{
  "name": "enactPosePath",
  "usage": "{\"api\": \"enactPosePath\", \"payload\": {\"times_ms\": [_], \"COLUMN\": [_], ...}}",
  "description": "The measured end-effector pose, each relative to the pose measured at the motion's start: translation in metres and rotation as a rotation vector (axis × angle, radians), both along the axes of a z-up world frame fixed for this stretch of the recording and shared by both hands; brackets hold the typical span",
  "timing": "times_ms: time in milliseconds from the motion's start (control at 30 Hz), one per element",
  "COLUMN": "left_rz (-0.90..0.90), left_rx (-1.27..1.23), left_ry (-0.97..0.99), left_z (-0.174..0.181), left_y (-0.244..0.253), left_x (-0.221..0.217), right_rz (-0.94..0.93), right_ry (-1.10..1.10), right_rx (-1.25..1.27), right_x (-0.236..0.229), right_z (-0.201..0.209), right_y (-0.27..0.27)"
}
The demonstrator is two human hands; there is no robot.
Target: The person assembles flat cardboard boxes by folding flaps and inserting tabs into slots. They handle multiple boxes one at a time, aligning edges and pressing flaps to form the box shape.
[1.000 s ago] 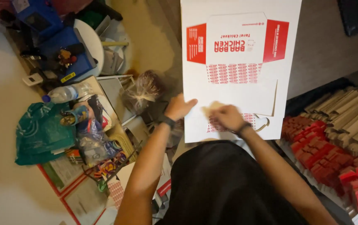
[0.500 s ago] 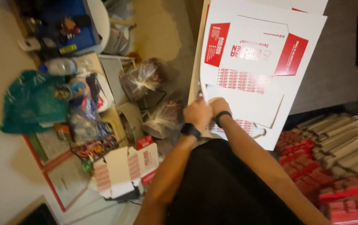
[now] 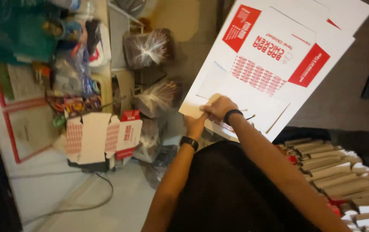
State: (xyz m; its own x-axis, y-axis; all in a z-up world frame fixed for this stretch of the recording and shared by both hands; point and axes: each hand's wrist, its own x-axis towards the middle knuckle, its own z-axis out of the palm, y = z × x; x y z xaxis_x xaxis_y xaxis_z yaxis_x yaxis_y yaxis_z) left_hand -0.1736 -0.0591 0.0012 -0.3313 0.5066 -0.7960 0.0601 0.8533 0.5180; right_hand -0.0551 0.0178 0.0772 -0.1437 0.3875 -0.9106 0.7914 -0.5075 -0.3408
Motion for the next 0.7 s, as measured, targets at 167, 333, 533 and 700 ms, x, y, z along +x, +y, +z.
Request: {"api": "enactPosePath", "payload": {"times_ms": [167, 333, 533, 700], "left_rz": [0.049, 0.186, -0.019, -0.308], "left_rx": [0.027, 0.132, 0.052, 0.285], "left_ry": [-0.085, -0.164, 0.223, 0.536], "left_z": [0.000, -0.007, -0.029, 0.051], "left_y": [-0.015, -0.025, -0.041, -0.016], "left_x": [0.005, 0.002, 0.011, 0.028], "right_rz": [0.201, 0.303, 0.017, -0.173], "right_ry": [-0.109, -0.160, -0.206, -0.152], "right_rx": [0.092, 0.108, 0.053, 0.120], "right_x": [0.004, -0.008, -0.008, 0.027], "right_z": [-0.073, -0.075, -0.103, -0.246], "right_y": [-0.017, -0.025, -0.027, -0.050]}}
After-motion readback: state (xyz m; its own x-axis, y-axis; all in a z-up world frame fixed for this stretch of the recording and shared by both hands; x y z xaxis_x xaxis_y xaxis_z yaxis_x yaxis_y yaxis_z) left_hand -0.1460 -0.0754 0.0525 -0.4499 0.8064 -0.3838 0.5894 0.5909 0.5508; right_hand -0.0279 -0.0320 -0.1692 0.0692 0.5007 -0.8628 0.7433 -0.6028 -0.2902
